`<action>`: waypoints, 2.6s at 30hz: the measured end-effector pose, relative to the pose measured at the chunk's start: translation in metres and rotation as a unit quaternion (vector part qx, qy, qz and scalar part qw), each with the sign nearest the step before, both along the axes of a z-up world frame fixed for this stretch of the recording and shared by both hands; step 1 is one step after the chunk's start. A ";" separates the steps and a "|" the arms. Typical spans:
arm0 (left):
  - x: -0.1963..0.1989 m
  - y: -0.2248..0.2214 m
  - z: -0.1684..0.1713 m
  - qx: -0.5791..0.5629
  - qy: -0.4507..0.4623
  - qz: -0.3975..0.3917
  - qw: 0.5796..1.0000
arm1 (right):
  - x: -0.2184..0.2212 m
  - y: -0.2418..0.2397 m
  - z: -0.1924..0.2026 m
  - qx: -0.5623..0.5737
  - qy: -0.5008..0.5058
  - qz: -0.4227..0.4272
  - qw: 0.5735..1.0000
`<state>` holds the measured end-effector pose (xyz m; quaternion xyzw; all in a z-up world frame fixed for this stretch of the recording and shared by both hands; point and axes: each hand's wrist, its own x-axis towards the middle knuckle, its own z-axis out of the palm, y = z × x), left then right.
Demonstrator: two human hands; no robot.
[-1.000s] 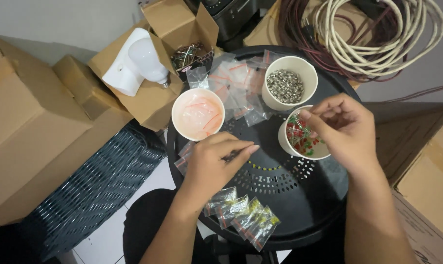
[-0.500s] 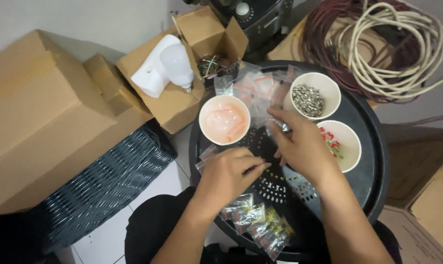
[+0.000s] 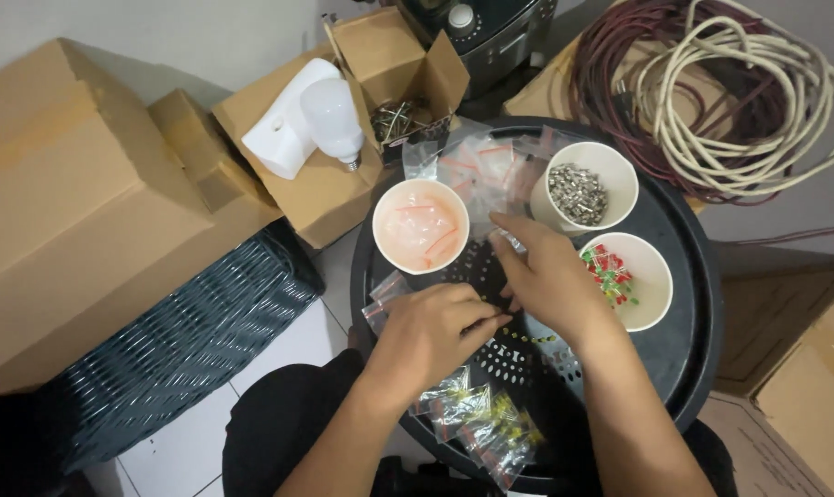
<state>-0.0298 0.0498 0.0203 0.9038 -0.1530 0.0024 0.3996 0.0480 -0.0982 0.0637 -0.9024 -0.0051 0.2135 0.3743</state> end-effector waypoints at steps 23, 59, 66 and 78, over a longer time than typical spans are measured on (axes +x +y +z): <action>0.008 -0.028 -0.012 -0.225 -0.025 0.088 0.970 | -0.032 -0.063 -0.031 0.421 -0.086 -0.272 0.861; 0.012 -0.039 -0.007 -0.281 -0.171 0.097 0.939 | -0.032 -0.071 -0.010 0.312 -0.237 0.085 0.916; 0.013 -0.036 -0.010 -0.310 -0.153 0.097 0.933 | -0.030 -0.076 -0.017 0.292 -0.243 0.073 0.922; 0.018 -0.030 -0.002 -0.325 -0.158 0.083 0.929 | -0.034 -0.073 -0.013 0.263 -0.279 0.057 0.922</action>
